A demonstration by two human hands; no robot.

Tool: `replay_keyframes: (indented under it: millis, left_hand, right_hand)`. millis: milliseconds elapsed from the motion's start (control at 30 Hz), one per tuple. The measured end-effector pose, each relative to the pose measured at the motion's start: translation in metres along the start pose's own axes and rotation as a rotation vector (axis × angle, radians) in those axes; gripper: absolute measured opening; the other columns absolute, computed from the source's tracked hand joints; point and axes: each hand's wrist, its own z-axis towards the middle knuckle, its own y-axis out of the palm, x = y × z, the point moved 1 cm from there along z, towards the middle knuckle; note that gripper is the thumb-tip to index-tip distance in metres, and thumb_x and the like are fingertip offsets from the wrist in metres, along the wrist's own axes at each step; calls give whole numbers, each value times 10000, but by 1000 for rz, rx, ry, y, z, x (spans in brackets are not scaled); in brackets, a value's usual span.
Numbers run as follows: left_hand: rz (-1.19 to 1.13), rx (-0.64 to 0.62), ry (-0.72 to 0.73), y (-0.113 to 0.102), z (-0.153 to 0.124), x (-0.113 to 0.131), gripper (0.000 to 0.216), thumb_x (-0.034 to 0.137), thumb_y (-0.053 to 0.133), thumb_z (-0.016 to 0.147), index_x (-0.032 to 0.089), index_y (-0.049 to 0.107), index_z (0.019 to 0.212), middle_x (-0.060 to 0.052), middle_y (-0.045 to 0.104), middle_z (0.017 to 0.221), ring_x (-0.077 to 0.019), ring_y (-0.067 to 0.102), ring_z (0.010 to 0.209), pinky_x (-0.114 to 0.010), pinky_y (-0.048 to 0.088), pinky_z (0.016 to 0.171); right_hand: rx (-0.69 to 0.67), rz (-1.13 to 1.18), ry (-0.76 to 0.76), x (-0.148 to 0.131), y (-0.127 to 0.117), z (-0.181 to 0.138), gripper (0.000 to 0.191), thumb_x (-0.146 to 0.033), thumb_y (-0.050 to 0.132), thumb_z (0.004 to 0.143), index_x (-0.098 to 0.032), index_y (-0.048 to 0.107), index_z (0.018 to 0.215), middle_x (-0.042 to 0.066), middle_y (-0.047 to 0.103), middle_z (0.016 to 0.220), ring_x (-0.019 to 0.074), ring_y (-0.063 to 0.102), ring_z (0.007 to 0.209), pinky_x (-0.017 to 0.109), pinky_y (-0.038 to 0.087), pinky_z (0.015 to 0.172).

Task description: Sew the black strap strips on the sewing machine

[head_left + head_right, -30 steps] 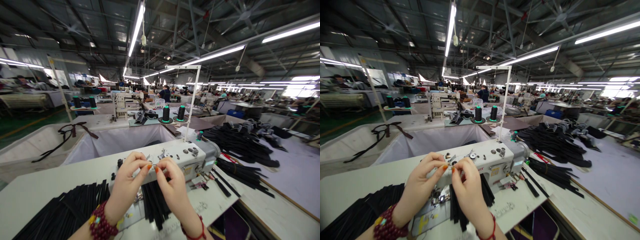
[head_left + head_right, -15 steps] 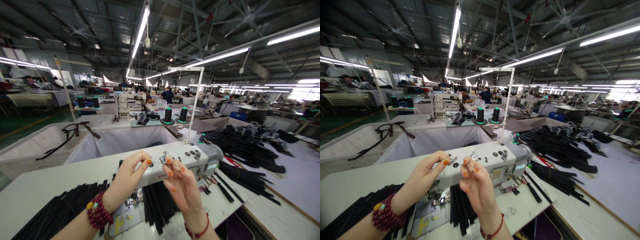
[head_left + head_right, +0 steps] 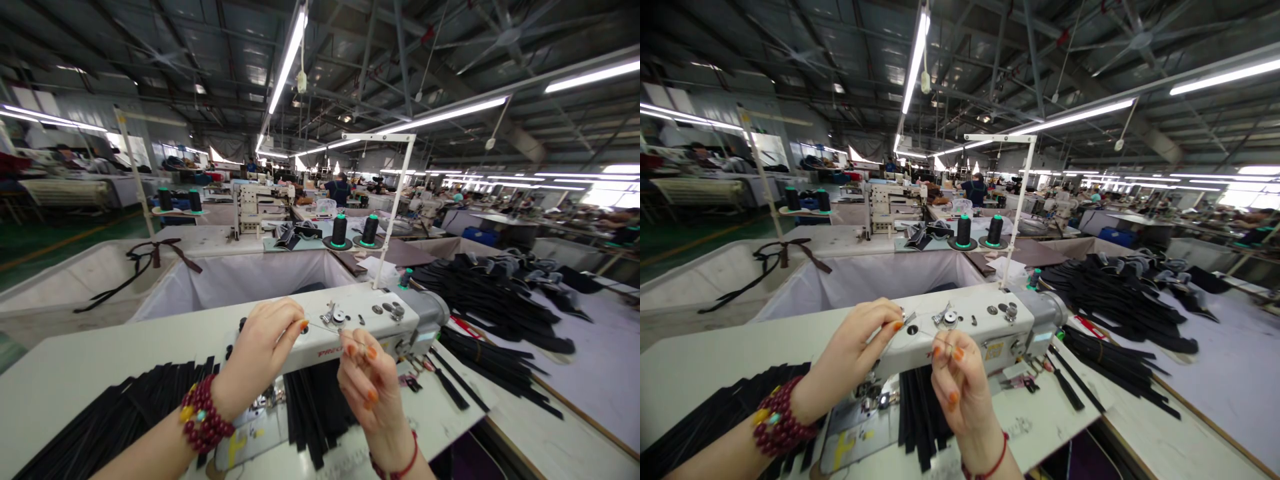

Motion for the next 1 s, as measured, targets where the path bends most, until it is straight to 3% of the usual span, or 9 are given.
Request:
replay_keyframes:
  millis: [133,233,333,467,567,700,800,900,1000]
  left_hand:
    - [-107,-38,-78,0,1,-2,235,298,441,977,220,576,801,-28,656,846,-194,600,807,-311,449,775]
    - [-213,-98,-178,1,2,-4,263,340,460,958,217,545,742,-15,623,780,-184,568,744,-292,457,710]
    - [-321,-131,-307,2,6,-3,249,370,519,910,212,563,723,-10,614,746,-187,551,738,-299,455,705]
    - [-840,-94,-512,0,16,-1,260,408,562,888,198,563,736,-3,576,734,-144,480,642,-289,459,662]
    - [-1142,-92,-529,-2,23,-3,363,447,614,896,199,462,679,39,463,667,-88,331,526,-222,370,528]
    - [-1076,-46,-491,-3,28,-14,401,422,636,905,209,385,674,80,331,615,-71,255,500,-180,282,483]
    - [-990,-13,-478,-2,37,-25,402,450,593,931,212,381,685,82,331,616,-65,270,485,-174,290,479]
    - [-846,-16,-461,-2,55,-41,366,465,584,930,209,441,712,43,472,661,-78,422,522,-194,399,534]
    - [-620,-48,-470,-11,80,-65,225,373,723,823,186,598,805,-64,670,907,-183,642,836,-287,520,756]
  right_hand:
    - [-53,-102,19,-4,1,4,235,-369,703,889,-219,580,757,-78,434,587,29,230,366,118,233,323]
    - [59,-308,-87,-11,7,10,311,-414,774,787,-200,575,680,14,558,801,71,379,505,153,309,369]
    - [36,-316,-109,-12,12,20,336,-475,710,806,-215,535,684,40,565,849,117,457,561,175,306,349]
    - [-75,-533,-150,-6,10,37,287,-438,592,906,-221,507,739,4,519,769,133,501,609,237,443,505]
    - [-176,-692,-102,-1,8,48,263,-401,611,922,-207,557,752,4,548,766,141,528,661,271,463,606]
    - [-270,-807,-67,-7,13,57,173,-312,644,906,-198,598,785,5,575,784,151,536,748,287,452,720]
    - [-353,-1108,-134,-17,15,69,170,-304,544,941,-203,571,807,6,580,792,149,556,749,281,472,716]
    - [-360,-1376,-179,-21,6,96,183,-310,484,942,-205,568,817,11,603,763,152,581,707,272,497,676]
    - [-303,-1524,-176,-18,-7,130,125,-269,541,897,-193,616,832,55,663,825,180,623,728,298,515,700]
